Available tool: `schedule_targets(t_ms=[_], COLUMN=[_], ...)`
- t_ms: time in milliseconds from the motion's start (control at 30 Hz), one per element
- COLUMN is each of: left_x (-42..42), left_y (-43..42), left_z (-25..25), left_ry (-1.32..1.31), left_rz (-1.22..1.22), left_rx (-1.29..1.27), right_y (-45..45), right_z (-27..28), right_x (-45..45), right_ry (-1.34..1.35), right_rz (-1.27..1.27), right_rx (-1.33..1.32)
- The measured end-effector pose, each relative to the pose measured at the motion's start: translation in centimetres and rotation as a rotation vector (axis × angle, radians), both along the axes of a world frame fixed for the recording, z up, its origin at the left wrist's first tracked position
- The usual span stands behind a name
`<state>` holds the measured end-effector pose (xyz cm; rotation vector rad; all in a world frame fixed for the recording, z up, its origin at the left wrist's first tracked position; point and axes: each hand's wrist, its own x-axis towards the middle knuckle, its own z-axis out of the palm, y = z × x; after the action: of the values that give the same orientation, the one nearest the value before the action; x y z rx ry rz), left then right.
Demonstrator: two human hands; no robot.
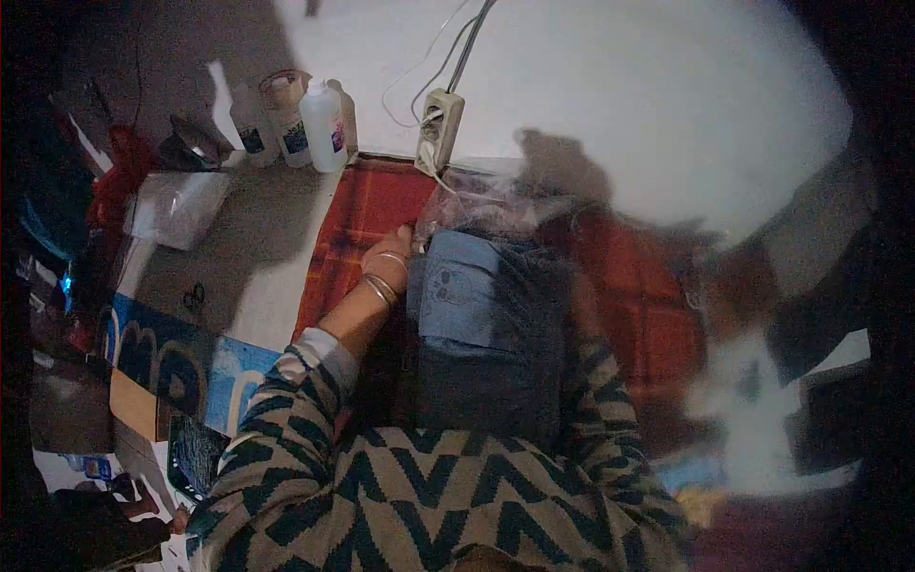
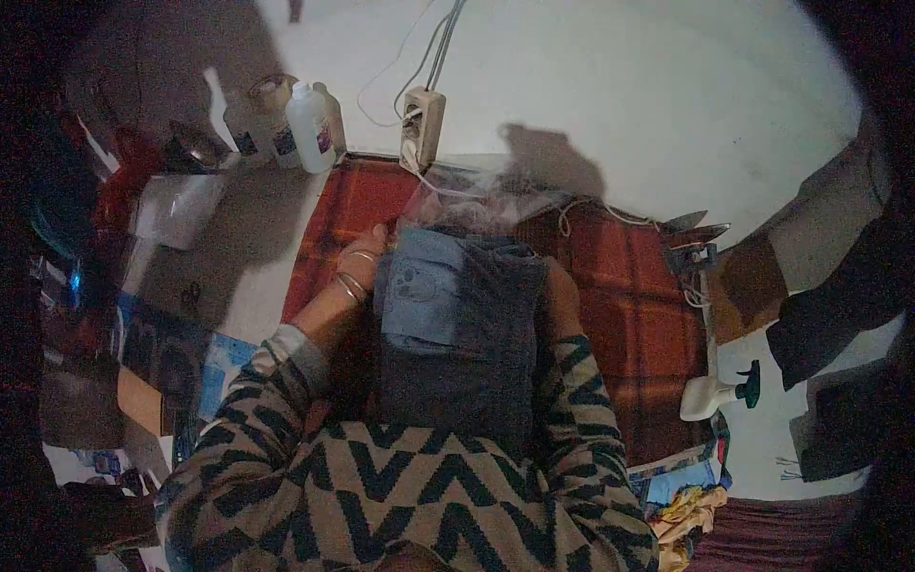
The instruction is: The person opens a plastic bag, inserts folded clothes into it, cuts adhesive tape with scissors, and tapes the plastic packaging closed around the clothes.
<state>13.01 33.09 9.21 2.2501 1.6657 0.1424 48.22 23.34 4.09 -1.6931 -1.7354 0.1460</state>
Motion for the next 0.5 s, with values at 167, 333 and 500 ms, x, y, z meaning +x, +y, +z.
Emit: schedule_targets(t_ms=[167,333,500], left_x=[0.9,-0.5,-0.8], left_y=[0.9,3.0,0.8], left_z=[1.6,1.5,0.6], left_ry=[-0.001,-0.153,-0.625], left_rz=[-0.081,-0.030,-0.010], left_rx=[0.033,0.193,0.420], right_y=[0.1,1.4,-1.2], right_z=[4.4,5.5,6.8], right_x=[-2.1,-1.4,-3.2], right_ry=[-0.072,-0.098,0.111], right_rz=[-0.006,-0.063,-0.147], right_rx=[-0.435,0.000,0.086])
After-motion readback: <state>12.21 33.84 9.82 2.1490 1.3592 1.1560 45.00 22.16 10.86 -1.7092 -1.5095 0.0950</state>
